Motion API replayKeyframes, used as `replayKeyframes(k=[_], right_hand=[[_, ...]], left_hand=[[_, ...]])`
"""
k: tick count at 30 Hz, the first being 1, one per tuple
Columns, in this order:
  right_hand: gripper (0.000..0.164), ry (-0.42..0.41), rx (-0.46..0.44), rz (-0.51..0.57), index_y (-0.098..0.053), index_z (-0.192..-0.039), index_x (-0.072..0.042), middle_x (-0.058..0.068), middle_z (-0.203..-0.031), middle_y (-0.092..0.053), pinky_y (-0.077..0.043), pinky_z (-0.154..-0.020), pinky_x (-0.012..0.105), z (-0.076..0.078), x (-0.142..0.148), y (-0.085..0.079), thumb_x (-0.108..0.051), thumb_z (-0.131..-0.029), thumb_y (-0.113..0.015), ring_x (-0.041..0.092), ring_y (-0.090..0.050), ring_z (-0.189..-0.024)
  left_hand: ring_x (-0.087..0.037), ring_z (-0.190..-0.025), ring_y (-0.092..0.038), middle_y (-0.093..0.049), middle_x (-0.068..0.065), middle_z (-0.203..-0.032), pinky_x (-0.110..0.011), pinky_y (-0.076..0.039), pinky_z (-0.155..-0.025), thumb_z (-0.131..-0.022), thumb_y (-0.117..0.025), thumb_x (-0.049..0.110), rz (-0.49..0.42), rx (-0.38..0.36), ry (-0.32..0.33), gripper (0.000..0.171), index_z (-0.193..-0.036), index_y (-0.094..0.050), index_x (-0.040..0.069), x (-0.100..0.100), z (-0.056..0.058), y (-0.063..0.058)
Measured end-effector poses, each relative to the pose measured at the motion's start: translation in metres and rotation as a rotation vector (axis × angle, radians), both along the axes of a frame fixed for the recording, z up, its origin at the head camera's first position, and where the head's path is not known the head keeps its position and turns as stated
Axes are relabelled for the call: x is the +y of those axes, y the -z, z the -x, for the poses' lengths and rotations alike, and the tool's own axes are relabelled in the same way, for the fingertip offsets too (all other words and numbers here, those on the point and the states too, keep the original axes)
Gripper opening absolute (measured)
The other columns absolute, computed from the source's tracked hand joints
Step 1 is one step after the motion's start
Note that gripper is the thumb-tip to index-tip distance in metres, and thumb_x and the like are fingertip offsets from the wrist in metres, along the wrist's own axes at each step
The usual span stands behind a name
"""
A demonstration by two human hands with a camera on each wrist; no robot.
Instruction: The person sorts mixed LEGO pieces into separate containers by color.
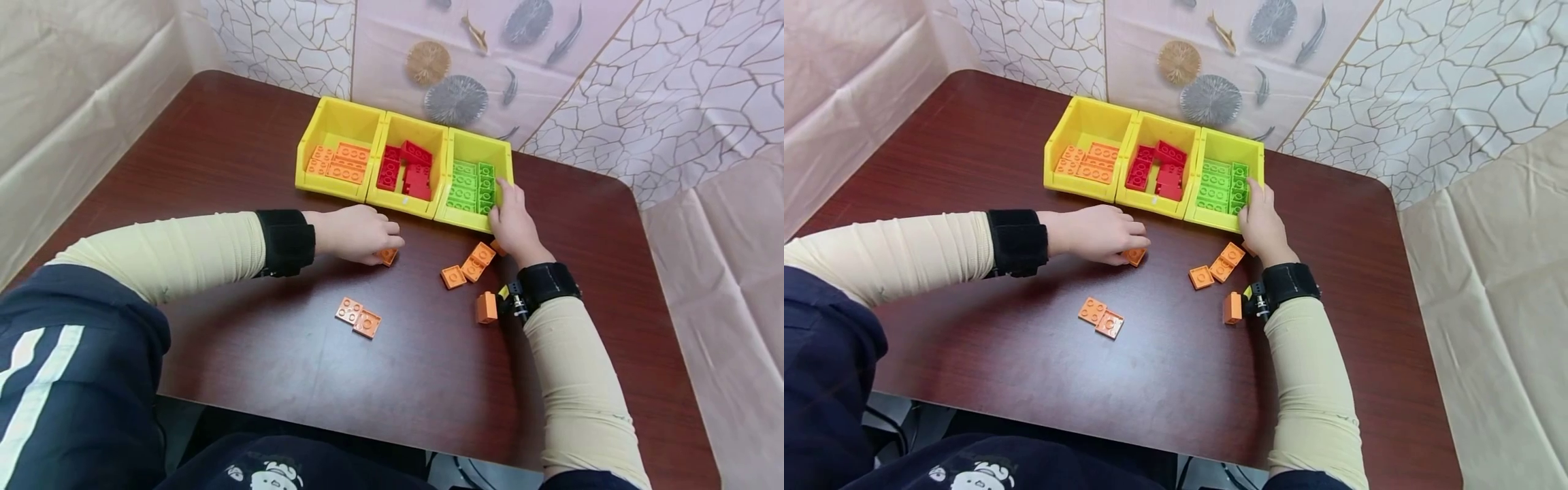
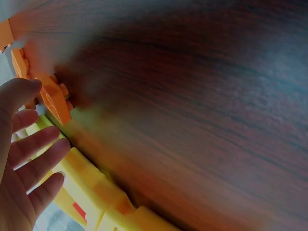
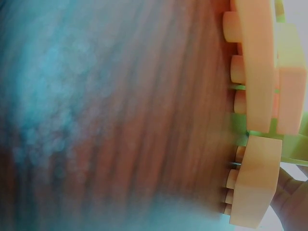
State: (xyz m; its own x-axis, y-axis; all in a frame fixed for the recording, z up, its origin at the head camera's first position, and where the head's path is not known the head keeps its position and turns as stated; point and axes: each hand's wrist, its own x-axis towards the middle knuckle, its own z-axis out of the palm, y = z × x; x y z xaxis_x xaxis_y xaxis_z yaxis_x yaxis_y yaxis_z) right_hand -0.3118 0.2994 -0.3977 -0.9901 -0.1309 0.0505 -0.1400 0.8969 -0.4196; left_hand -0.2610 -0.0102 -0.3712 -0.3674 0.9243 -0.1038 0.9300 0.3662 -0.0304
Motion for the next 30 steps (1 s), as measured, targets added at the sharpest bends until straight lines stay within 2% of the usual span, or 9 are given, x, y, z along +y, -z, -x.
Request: replayKeyframes(k=[7,16,24,30], right_hand=[[0.055,0.007,0.001,-0.001,-0.012,-0.148,-0.012,0.017,-0.149,-0.013,-0.035,-0.092,0.053,0.0,-0.003,-0.004,-0.011,-0.096,-0.03,0.04,-0.042,-0.112],[0.056,0.009,-0.013,0.003,-0.011,-0.149,-0.013,0.017,-0.149,-0.012,-0.035,-0.092,0.053,0.0,0.0,0.0,-0.012,-0.097,-0.03,0.04,-0.042,-0.113],[0.056,0.013,-0.014,0.002,-0.011,-0.149,-0.013,0.018,-0.149,-0.012,-0.035,-0.091,0.053,0.0,0.0,0.0,-0.012,-0.097,-0.03,0.04,-0.042,-0.112],[0.056,0.008,-0.016,0.003,-0.011,-0.149,-0.012,0.018,-0.148,-0.012,-0.035,-0.091,0.053,-0.001,-0.001,-0.001,-0.011,-0.097,-0.031,0.04,-0.042,-0.111]], left_hand=[[-0.023,-0.084,-0.057,-0.057,-0.007,-0.1,-0.036,-0.046,-0.071,-0.087,-0.063,0.027,0.008,-0.011,0.006,0.035,-0.117,-0.057,0.008,0.002,0.002,0.003],[-0.022,-0.077,-0.055,-0.054,-0.006,-0.093,-0.035,-0.045,-0.068,-0.087,-0.062,0.022,-0.007,-0.032,0.011,0.029,-0.112,-0.057,0.008,-0.001,0.003,0.004],[-0.022,-0.068,-0.052,-0.051,-0.005,-0.082,-0.032,-0.044,-0.064,-0.085,-0.067,0.023,-0.118,0.009,-0.003,0.023,-0.097,-0.056,0.007,-0.024,0.009,-0.014],[-0.024,-0.068,-0.051,-0.053,-0.006,-0.085,-0.036,-0.046,-0.065,-0.083,-0.067,0.018,-0.128,0.033,-0.115,0.025,-0.102,-0.057,0.007,-0.054,0.023,-0.029]])
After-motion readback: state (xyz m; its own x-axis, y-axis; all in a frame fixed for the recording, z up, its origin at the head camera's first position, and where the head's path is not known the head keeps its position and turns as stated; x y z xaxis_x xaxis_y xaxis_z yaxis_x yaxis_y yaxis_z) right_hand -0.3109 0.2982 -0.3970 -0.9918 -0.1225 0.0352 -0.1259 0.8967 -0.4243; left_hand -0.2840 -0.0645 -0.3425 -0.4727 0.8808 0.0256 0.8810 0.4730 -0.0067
